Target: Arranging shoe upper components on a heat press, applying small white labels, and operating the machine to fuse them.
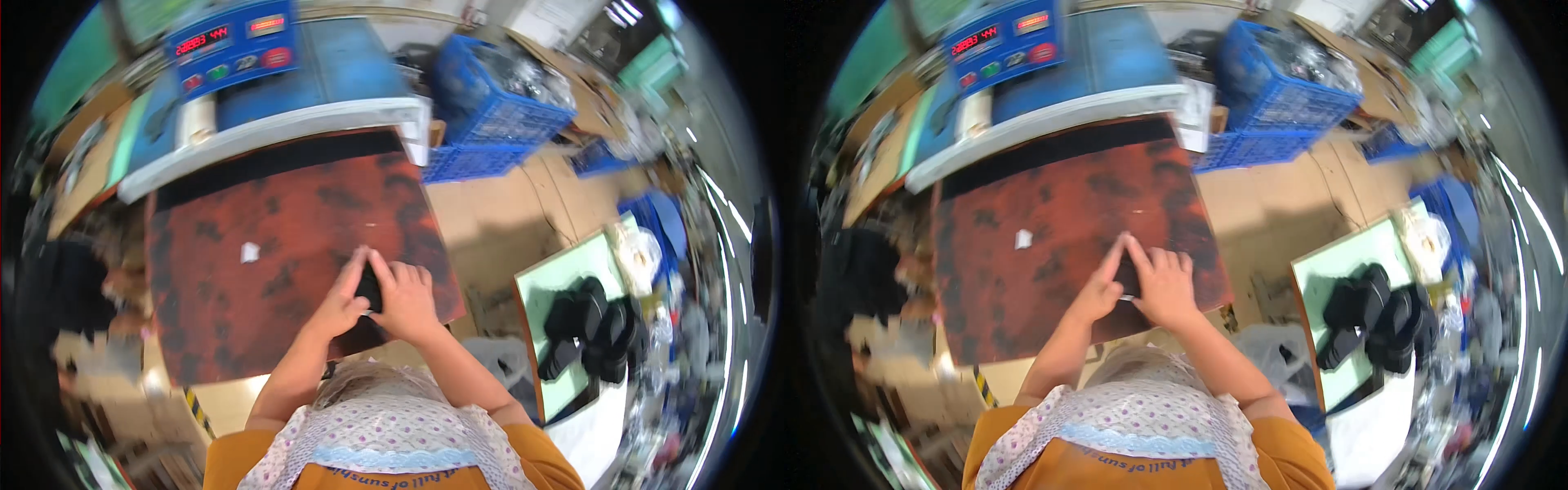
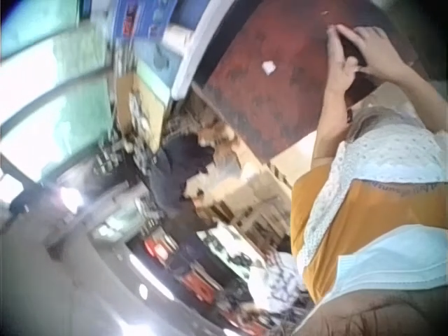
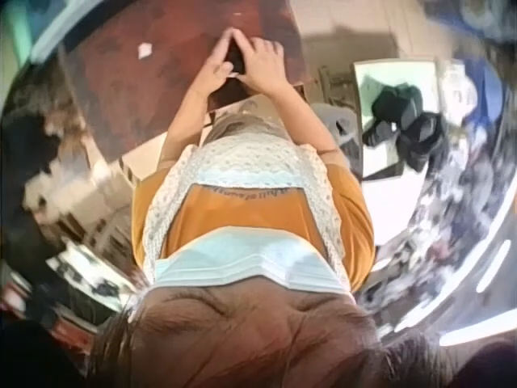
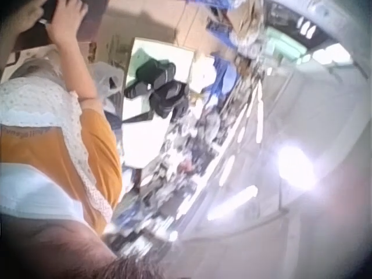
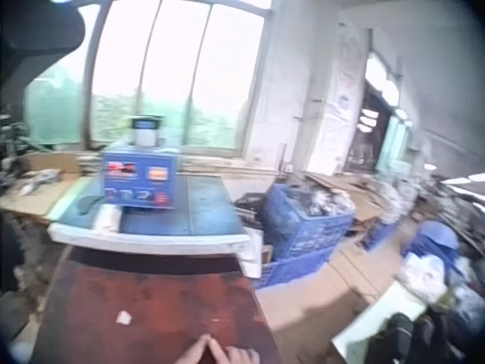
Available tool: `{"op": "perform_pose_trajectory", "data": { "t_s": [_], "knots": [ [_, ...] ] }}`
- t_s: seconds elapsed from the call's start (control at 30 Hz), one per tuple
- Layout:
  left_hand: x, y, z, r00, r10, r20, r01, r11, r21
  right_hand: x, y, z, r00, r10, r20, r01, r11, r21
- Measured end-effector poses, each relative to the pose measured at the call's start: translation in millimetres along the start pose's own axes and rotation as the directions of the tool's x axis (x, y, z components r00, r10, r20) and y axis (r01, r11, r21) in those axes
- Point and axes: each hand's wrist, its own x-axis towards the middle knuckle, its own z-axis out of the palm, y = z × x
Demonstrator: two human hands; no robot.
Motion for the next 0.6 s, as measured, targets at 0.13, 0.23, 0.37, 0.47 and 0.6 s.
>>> {"op": "perform_pose_trajectory", "data": {
  "t_s": [0.13,0.23,0.37,0.47,0.6],
  "knots": [
    [8,12,-20,0.938,-0.237,-0.253,0.200,0.966,-0.163,4,-3,-7,0.970,0.240,-0.037,-0.205,0.890,0.408],
    [2,4,-6,0.969,-0.142,-0.203,0.009,0.838,-0.545,-14,15,-9,0.875,0.483,-0.010,-0.267,0.501,0.823],
    [13,42,51,0.935,-0.301,0.185,0.346,0.888,-0.302,-58,32,1,0.799,0.595,0.088,-0.132,0.032,0.991],
    [24,45,98,0.901,-0.272,0.339,0.379,0.873,-0.307,-109,46,-1,0.722,0.692,0.015,0.096,-0.121,0.988],
    [35,83,195,0.687,-0.197,0.700,0.348,0.934,-0.078,-216,77,-17,0.561,0.828,0.000,0.245,-0.166,0.955]
  ]
}}
